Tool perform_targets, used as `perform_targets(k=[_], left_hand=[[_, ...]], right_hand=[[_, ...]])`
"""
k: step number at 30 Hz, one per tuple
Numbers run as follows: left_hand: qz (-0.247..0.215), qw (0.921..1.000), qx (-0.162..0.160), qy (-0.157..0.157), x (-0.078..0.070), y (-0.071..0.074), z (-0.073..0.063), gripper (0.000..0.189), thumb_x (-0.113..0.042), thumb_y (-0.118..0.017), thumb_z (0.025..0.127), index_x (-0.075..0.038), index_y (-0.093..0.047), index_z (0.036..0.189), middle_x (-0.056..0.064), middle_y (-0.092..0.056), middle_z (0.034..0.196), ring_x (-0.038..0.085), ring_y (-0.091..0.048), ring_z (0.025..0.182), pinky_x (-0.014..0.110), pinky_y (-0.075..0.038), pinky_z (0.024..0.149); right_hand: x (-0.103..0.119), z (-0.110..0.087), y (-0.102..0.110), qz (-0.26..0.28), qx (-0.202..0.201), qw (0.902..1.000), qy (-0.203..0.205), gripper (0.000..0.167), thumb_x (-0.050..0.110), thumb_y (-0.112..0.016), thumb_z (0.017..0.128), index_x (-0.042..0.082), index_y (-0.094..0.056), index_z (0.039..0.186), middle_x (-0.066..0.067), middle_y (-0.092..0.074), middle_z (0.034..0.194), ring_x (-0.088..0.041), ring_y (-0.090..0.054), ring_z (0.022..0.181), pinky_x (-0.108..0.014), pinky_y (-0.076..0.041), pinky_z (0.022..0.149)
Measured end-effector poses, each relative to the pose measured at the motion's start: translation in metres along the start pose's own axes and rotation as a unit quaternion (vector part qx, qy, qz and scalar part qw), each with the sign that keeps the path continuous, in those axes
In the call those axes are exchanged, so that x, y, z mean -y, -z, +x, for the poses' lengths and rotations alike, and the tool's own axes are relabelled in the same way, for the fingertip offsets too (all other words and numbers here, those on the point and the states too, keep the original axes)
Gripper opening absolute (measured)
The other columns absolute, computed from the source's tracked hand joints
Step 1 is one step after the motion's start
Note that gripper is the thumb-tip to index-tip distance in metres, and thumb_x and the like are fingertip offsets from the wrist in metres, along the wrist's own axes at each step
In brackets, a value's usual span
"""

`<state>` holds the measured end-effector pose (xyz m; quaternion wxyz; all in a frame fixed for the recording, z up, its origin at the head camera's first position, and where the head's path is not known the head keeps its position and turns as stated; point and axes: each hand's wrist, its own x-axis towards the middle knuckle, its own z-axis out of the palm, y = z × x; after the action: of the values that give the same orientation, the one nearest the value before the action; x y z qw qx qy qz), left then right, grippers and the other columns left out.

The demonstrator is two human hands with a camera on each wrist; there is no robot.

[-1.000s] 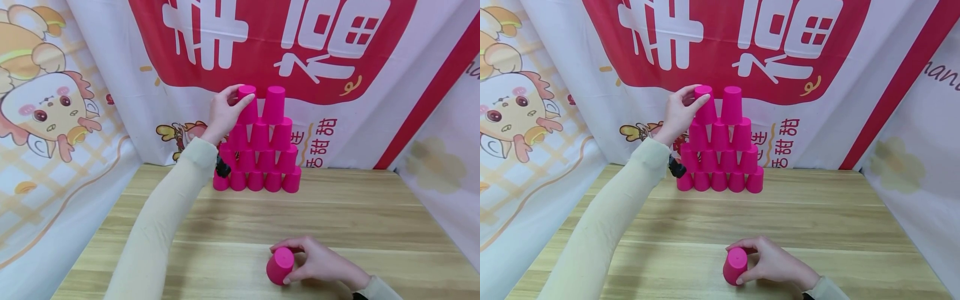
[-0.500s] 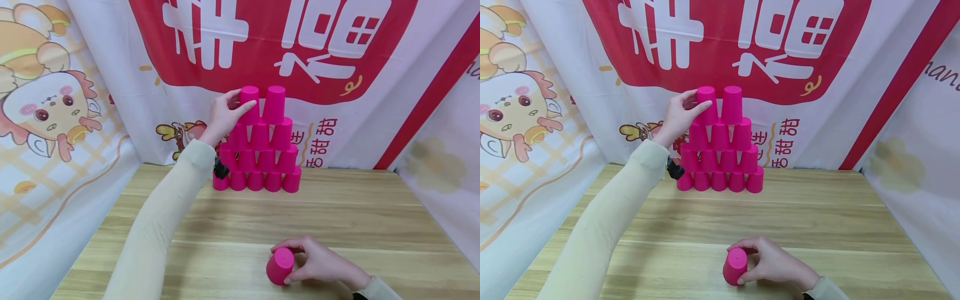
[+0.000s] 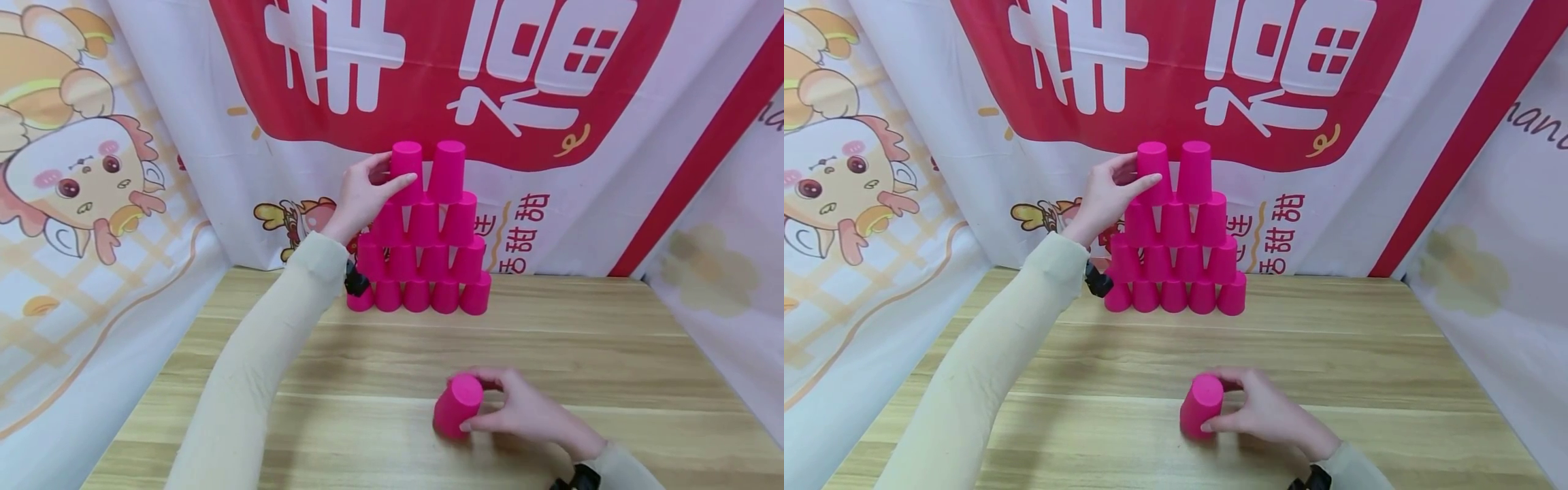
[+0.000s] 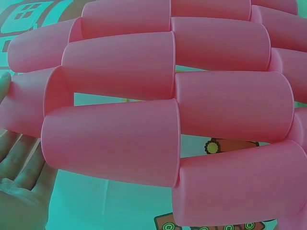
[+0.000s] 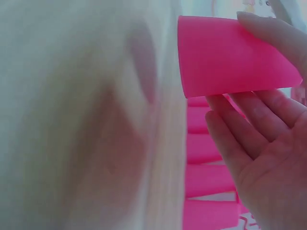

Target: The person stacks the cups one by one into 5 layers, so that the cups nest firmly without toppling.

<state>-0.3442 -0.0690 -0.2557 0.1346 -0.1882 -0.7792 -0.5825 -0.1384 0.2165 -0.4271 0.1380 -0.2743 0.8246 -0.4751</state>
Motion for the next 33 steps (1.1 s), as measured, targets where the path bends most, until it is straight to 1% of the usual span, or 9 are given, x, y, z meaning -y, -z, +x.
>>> perform_targets(k=[7,13,16,20,23,28,33], left_hand=[[0.004,0.9999,0.008,0.008,0.002,0.002,0.000,0.069,-0.046,-0.081,0.086,-0.024,-0.056,0.147,-0.005,-0.064,0.130,0.013,-0.062,0.114,0.033,-0.056,0.091],[0.015,0.9998,0.010,-0.001,0.004,0.003,-0.002,0.070,-0.048,-0.080,0.086,-0.024,-0.056,0.146,-0.006,-0.064,0.130,0.012,-0.062,0.112,0.032,-0.056,0.090],[0.018,0.9998,0.012,-0.003,0.005,0.003,-0.002,0.069,-0.048,-0.080,0.086,-0.024,-0.056,0.146,-0.007,-0.064,0.129,0.012,-0.063,0.111,0.032,-0.056,0.089],[0.021,0.9996,0.017,-0.007,0.006,0.003,-0.002,0.067,-0.048,-0.080,0.086,-0.024,-0.057,0.144,-0.007,-0.065,0.126,0.013,-0.063,0.108,0.032,-0.056,0.088],[0.018,0.9996,0.020,-0.007,0.006,0.003,-0.002,0.066,-0.048,-0.080,0.086,-0.025,-0.057,0.144,-0.007,-0.065,0.126,0.013,-0.063,0.107,0.032,-0.056,0.088],[0.014,0.9996,0.024,-0.007,0.006,0.003,-0.003,0.065,-0.047,-0.080,0.086,-0.025,-0.058,0.143,-0.007,-0.065,0.127,0.013,-0.063,0.108,0.032,-0.056,0.089],[0.015,0.9996,0.022,-0.009,0.005,0.003,-0.004,0.066,-0.048,-0.080,0.086,-0.026,-0.058,0.143,-0.008,-0.065,0.126,0.013,-0.063,0.108,0.032,-0.056,0.088]], right_hand=[[0.011,0.013,0.022,-0.003,-0.062,0.9980,0.010,0.057,0.031,-0.090,0.080,0.021,-0.068,0.132,0.010,-0.070,0.120,-0.017,-0.064,0.112,-0.054,-0.047,0.098],[0.024,0.023,0.039,-0.012,-0.123,0.9915,0.040,0.055,0.024,-0.088,0.083,0.018,-0.066,0.133,0.009,-0.070,0.119,-0.017,-0.064,0.111,-0.054,-0.048,0.097],[0.030,0.029,0.048,-0.017,-0.157,0.9852,0.067,0.056,0.019,-0.087,0.083,0.016,-0.065,0.135,0.009,-0.070,0.121,-0.017,-0.064,0.113,-0.050,-0.048,0.098],[0.040,0.036,0.061,-0.025,-0.199,0.9742,0.104,0.057,0.011,-0.086,0.083,0.015,-0.065,0.136,0.006,-0.070,0.123,-0.017,-0.064,0.113,-0.037,-0.051,0.097],[0.050,0.041,0.073,-0.025,-0.224,0.9660,0.128,0.057,0.007,-0.084,0.084,0.013,-0.064,0.137,0.002,-0.070,0.124,-0.019,-0.064,0.112,-0.030,-0.052,0.095],[0.067,0.054,0.091,-0.021,-0.255,0.9557,0.145,0.055,0.006,-0.080,0.088,0.014,-0.062,0.140,0.000,-0.068,0.126,-0.020,-0.065,0.111,-0.028,-0.053,0.093],[0.084,0.068,0.106,-0.022,-0.274,0.9478,0.161,0.056,0.008,-0.079,0.090,0.015,-0.060,0.141,-0.002,-0.068,0.123,-0.021,-0.066,0.104,-0.027,-0.057,0.084]])
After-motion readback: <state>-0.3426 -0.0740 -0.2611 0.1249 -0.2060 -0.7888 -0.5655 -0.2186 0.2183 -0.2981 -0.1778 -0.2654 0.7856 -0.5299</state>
